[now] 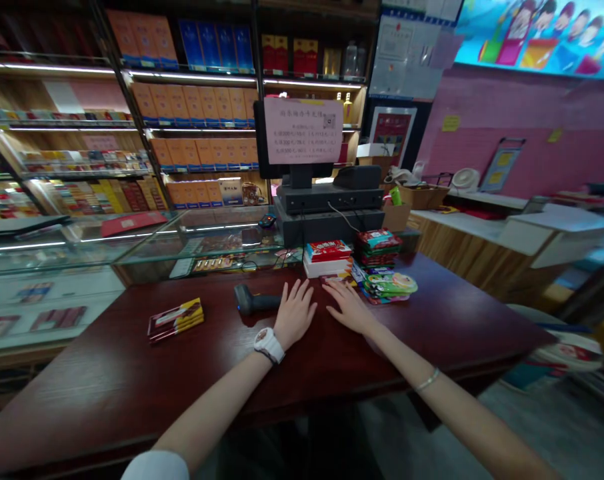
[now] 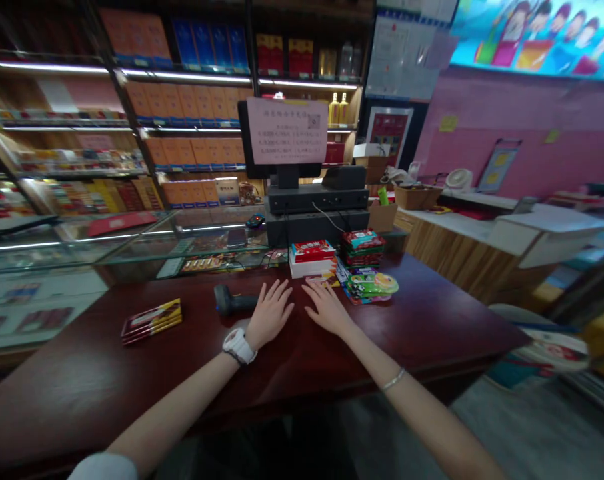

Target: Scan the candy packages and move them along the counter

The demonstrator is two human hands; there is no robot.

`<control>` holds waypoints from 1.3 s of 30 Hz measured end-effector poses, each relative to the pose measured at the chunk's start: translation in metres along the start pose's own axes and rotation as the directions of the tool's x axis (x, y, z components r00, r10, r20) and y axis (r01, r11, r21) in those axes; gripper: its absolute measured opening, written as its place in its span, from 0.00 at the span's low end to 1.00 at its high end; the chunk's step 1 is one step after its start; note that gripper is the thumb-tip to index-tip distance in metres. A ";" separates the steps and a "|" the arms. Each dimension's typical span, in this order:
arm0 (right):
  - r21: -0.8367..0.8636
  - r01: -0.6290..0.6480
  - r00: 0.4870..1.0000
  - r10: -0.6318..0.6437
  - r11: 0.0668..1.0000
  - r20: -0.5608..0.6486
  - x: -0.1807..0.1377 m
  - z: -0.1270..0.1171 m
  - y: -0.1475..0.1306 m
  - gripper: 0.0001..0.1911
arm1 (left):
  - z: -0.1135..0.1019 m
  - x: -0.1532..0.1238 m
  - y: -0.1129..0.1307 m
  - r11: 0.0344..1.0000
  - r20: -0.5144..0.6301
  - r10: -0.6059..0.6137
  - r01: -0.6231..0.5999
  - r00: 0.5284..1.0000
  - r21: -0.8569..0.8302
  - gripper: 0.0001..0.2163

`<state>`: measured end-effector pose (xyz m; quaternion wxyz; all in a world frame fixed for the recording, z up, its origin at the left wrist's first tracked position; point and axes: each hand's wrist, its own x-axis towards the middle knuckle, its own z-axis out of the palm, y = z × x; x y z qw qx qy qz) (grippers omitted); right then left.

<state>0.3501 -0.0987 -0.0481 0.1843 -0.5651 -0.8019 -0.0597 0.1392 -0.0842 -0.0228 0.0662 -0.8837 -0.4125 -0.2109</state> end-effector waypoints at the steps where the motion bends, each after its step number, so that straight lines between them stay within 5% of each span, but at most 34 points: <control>1: 0.010 0.007 1.000 -0.007 1.000 0.002 0.005 -0.001 -0.008 0.31 | -0.006 -0.003 -0.005 1.000 -0.004 -0.013 0.013 1.000 0.006 0.21; 18: 0.170 0.224 0.974 -0.214 0.960 -0.078 0.083 0.010 -0.149 0.29 | -0.066 -0.103 -0.117 0.929 -0.101 -0.363 0.368 0.926 0.035 0.18; 28: 0.358 0.359 0.932 -0.352 0.862 -0.085 0.124 0.048 -0.229 0.30 | -0.084 -0.168 -0.185 0.772 -0.203 -0.609 0.632 0.766 0.071 0.18; 39: 0.193 0.215 0.965 -0.239 0.957 0.107 0.149 0.100 -0.293 0.34 | -0.072 -0.198 -0.192 0.585 -0.094 -0.790 0.791 0.606 0.179 0.28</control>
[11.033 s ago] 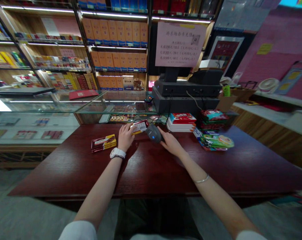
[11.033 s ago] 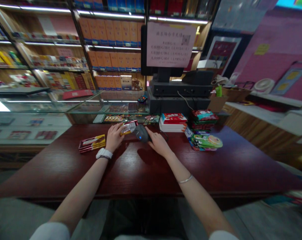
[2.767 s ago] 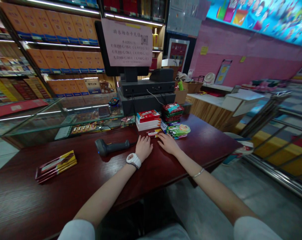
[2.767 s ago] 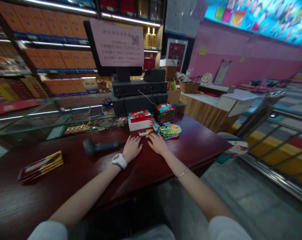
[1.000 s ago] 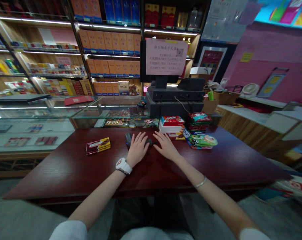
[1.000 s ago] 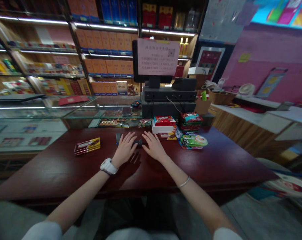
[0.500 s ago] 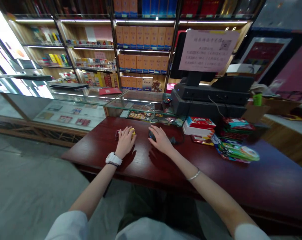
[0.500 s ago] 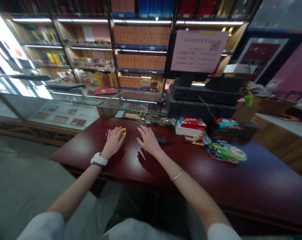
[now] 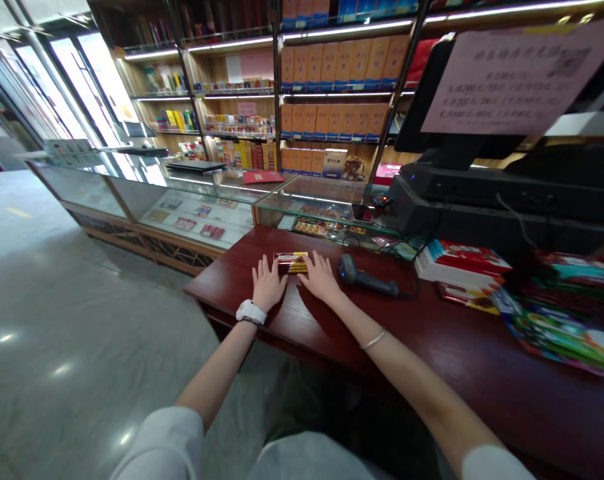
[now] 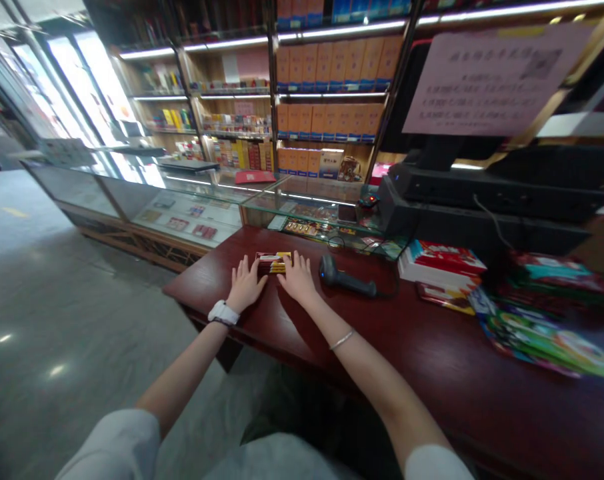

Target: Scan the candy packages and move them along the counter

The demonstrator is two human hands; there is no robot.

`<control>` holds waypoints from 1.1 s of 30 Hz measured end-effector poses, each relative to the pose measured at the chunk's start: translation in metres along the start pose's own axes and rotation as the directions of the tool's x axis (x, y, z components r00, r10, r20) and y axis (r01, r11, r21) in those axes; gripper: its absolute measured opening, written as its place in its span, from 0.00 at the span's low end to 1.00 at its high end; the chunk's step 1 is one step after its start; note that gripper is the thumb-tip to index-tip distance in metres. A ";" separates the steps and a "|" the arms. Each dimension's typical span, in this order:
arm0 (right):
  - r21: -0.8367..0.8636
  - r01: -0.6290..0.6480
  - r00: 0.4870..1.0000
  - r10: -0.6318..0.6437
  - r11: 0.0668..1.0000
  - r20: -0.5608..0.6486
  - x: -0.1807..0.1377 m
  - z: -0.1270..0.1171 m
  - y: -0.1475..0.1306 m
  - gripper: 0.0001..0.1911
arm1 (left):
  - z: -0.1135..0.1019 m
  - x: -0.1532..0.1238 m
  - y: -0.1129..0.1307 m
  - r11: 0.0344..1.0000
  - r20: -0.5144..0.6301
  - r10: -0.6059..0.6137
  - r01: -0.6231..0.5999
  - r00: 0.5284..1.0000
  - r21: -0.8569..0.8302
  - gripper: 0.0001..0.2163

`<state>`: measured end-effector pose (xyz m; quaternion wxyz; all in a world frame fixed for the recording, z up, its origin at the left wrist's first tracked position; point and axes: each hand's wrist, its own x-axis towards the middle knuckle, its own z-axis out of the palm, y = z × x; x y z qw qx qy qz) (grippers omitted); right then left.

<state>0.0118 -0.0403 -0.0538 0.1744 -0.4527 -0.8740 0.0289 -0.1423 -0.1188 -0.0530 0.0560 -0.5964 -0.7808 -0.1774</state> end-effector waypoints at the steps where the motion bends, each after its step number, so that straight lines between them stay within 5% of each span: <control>1: 0.006 -0.013 1.000 0.013 1.000 0.001 0.002 0.004 0.000 0.34 | 0.001 0.000 0.000 1.000 0.008 0.000 0.000 1.000 -0.004 0.29; 8: 0.128 -0.057 0.994 0.045 0.990 0.096 0.002 0.026 0.009 0.37 | 0.001 -0.002 -0.001 0.998 0.099 -0.022 0.029 0.995 -0.062 0.31; 19: 0.161 -0.056 0.991 0.035 0.985 0.131 -0.001 0.024 0.005 0.38 | -0.002 -0.001 0.002 0.988 0.094 -0.024 0.037 0.995 -0.148 0.28; 27: 0.149 0.002 0.996 0.012 0.989 -0.091 -0.006 0.007 -0.005 0.33 | -0.018 0.003 0.005 0.976 -0.216 -0.090 0.043 0.972 -0.212 0.13; 33: 0.148 0.062 0.943 -0.010 0.987 -0.333 -0.009 -0.020 0.002 0.27 | -0.028 0.012 0.019 0.953 -0.329 -0.109 0.004 0.938 -0.304 0.07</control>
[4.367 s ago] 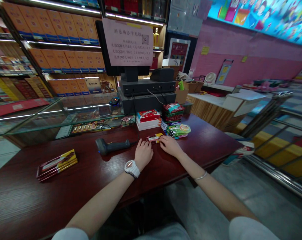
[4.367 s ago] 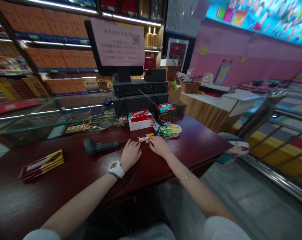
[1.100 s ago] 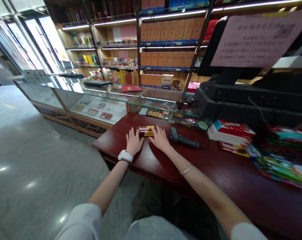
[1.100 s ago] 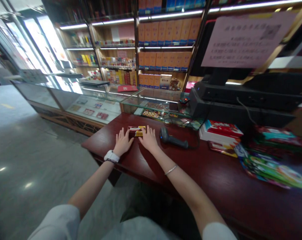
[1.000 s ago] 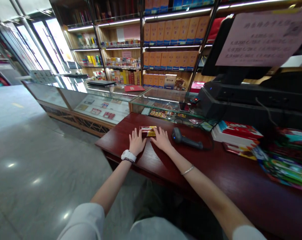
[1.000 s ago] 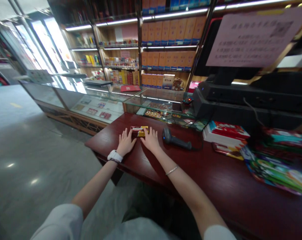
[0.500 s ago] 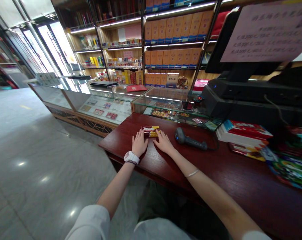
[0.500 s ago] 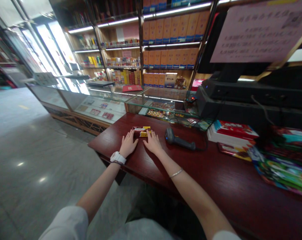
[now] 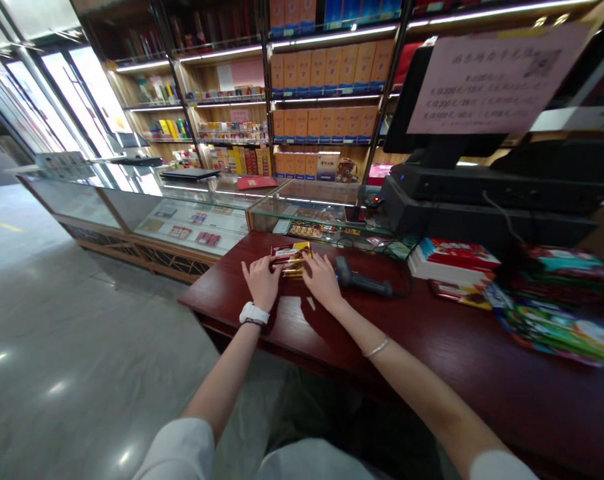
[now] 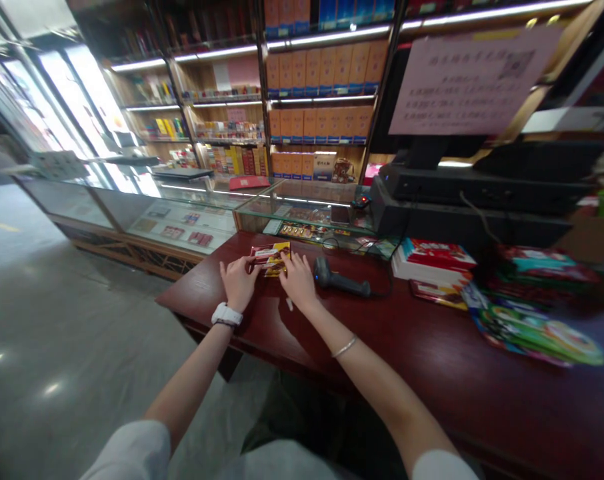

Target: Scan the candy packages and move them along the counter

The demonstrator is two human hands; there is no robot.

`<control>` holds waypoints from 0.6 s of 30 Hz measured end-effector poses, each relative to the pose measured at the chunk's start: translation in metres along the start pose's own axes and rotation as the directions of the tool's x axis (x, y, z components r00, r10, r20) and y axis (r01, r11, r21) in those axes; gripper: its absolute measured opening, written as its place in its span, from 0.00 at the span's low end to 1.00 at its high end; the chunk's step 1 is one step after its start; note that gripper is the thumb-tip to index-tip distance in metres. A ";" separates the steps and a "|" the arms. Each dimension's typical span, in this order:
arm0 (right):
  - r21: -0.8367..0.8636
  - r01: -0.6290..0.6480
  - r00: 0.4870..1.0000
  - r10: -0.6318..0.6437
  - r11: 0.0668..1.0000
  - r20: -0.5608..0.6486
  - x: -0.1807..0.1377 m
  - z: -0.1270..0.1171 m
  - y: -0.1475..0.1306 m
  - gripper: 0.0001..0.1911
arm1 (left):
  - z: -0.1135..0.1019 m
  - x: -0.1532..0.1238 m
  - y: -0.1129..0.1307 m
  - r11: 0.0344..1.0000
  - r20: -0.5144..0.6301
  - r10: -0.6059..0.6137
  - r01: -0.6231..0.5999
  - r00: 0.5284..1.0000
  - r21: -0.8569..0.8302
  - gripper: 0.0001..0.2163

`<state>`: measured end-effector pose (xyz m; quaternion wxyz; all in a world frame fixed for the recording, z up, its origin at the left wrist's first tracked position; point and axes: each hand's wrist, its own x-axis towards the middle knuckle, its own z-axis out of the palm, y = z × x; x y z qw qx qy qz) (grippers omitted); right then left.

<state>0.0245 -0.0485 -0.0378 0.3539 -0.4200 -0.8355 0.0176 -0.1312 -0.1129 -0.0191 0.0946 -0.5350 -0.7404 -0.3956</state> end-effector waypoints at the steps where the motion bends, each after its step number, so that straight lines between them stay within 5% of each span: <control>1: -0.006 0.005 0.999 -0.005 1.000 -0.032 0.001 -0.006 0.003 0.25 | 0.002 0.001 0.004 1.000 -0.016 0.011 -0.012 1.000 -0.014 0.07; 9: -0.075 -0.012 0.958 -0.010 0.997 -0.287 -0.003 -0.055 0.046 0.13 | 0.024 0.009 0.048 0.975 -0.099 0.129 -0.144 0.987 -0.167 0.07; 18: -0.138 -0.082 0.886 0.009 0.987 -0.464 -0.026 -0.092 0.101 0.11 | 0.061 0.012 0.110 0.908 -0.125 0.289 -0.313 0.949 -0.280 0.15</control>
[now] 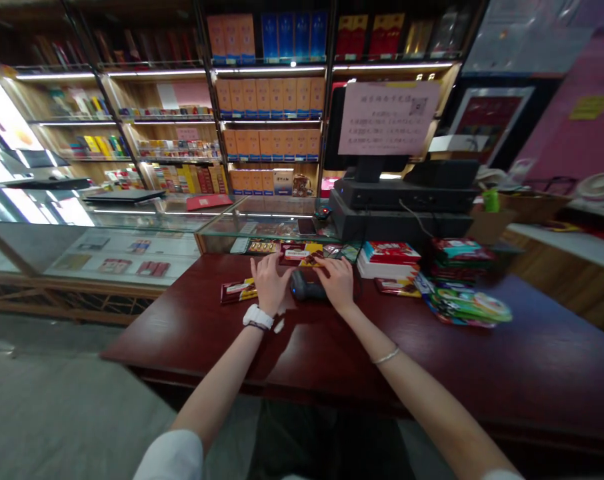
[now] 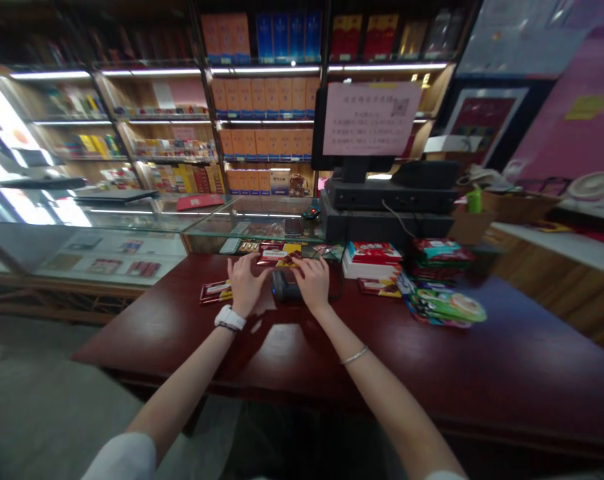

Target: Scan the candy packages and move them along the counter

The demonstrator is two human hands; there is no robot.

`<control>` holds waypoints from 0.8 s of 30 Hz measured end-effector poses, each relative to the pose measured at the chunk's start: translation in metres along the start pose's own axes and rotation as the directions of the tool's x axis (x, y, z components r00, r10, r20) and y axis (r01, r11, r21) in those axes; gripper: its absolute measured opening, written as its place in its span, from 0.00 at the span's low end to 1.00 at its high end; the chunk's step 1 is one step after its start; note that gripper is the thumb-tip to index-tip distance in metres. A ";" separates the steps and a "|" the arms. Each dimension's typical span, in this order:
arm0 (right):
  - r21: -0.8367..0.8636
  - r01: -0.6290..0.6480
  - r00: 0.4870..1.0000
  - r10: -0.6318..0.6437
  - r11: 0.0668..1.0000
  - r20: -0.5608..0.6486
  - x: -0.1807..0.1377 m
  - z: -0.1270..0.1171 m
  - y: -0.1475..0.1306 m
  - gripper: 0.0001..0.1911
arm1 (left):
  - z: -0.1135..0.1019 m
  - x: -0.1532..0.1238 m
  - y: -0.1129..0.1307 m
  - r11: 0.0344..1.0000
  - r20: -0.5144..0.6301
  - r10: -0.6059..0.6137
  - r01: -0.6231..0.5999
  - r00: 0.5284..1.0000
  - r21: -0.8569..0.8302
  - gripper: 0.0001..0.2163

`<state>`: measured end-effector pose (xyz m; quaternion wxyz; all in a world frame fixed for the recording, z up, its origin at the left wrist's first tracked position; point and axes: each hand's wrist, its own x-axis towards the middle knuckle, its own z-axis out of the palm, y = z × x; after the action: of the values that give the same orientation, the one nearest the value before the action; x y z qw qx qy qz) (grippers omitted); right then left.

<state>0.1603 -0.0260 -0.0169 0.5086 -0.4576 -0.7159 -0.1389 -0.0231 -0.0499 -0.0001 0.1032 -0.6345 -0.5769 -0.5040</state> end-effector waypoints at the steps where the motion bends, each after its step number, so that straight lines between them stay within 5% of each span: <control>1: -0.007 0.002 1.000 -0.002 1.000 -0.012 0.000 -0.003 0.006 0.11 | 0.007 0.001 0.005 1.000 -0.002 0.014 -0.014 1.000 -0.021 0.15; 11: 0.037 -0.058 0.992 0.062 0.998 -0.111 -0.011 -0.020 0.055 0.12 | 0.058 0.003 0.027 0.972 -0.075 0.160 -0.171 0.984 -0.161 0.07; 18: 0.125 -0.116 0.990 0.125 0.985 -0.071 -0.010 -0.025 0.051 0.14 | 0.048 -0.002 0.017 0.965 -0.108 0.169 -0.187 0.980 -0.186 0.04; 24: 0.111 -0.191 0.981 0.194 0.975 -0.015 -0.010 -0.024 0.052 0.32 | 0.043 -0.005 0.020 0.977 -0.027 0.146 -0.148 0.989 -0.156 0.01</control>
<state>0.2166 -0.0185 -0.0289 0.5530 -0.4945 -0.6683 -0.0558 0.0175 -0.0286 -0.0152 0.0941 -0.6776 -0.4860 -0.5439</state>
